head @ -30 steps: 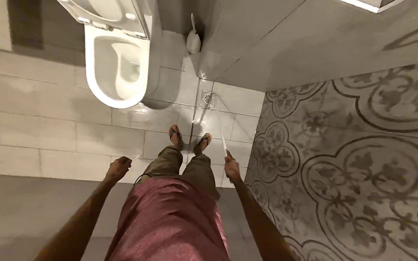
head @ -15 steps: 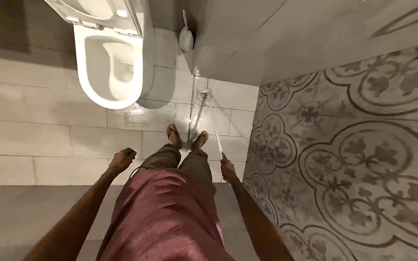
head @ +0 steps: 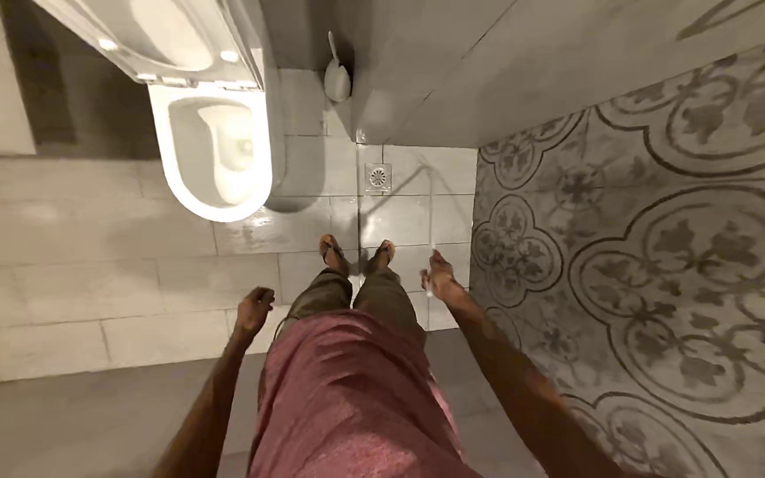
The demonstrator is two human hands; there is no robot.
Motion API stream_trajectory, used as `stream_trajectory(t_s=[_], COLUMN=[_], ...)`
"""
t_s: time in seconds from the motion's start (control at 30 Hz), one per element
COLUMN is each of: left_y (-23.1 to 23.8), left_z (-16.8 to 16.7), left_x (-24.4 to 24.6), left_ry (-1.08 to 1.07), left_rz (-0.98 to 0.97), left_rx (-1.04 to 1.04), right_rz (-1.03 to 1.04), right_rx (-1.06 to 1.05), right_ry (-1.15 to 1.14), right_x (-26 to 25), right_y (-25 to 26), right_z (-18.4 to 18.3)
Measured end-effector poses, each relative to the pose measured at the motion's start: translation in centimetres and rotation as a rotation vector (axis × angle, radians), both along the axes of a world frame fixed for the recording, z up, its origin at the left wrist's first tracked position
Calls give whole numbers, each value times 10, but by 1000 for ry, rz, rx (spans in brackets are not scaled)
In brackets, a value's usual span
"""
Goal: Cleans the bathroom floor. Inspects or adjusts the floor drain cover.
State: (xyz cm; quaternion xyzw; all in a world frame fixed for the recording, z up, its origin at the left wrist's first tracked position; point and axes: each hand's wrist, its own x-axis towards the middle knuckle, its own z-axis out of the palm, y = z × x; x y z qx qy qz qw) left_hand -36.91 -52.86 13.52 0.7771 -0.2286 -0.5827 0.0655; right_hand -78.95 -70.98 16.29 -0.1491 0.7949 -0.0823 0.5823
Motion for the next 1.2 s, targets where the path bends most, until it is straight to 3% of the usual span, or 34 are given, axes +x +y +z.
stream_trajectory(t_s=[0.13, 0.33, 0.47, 0.57, 0.7, 0.8, 0.87, 0.97, 1.03, 1.2], left_y=[34, 70, 79, 75, 58, 36, 19, -5, -19, -37], left_z=[10, 44, 57, 56, 40, 32, 29, 25, 15, -4], left_x=[22, 68, 81, 71, 50, 36, 29, 27, 23, 9], left_ry=[-3, -124, -166, -139, -70, -33, -11, -20, -29, -21], left_rz=[-48, 102, 167, 181, 94, 13, -31, -76, -61, -54], left_rx=[95, 142, 120, 142, 135, 101, 90, 67, 38, 115], right_rz=[-259, -366, -411, -406, -302, -95, 216, 726, 967, 1128], right_rx=[-22, 104, 126, 99, -27, -99, -89, -84, 77, 218], right_ry=[-161, -329, -361, -338, -244, -293, -211, 102, 211, 246], right_x=[99, 279, 329, 337, 306, 251, 195, 89, 13, -92], right_y=[-44, -43, -58, -68, -59, -31, -20, 13, 31, 20], right_z=[-43, -20, -7, 3, 23, 0, -21, -57, -57, -16])
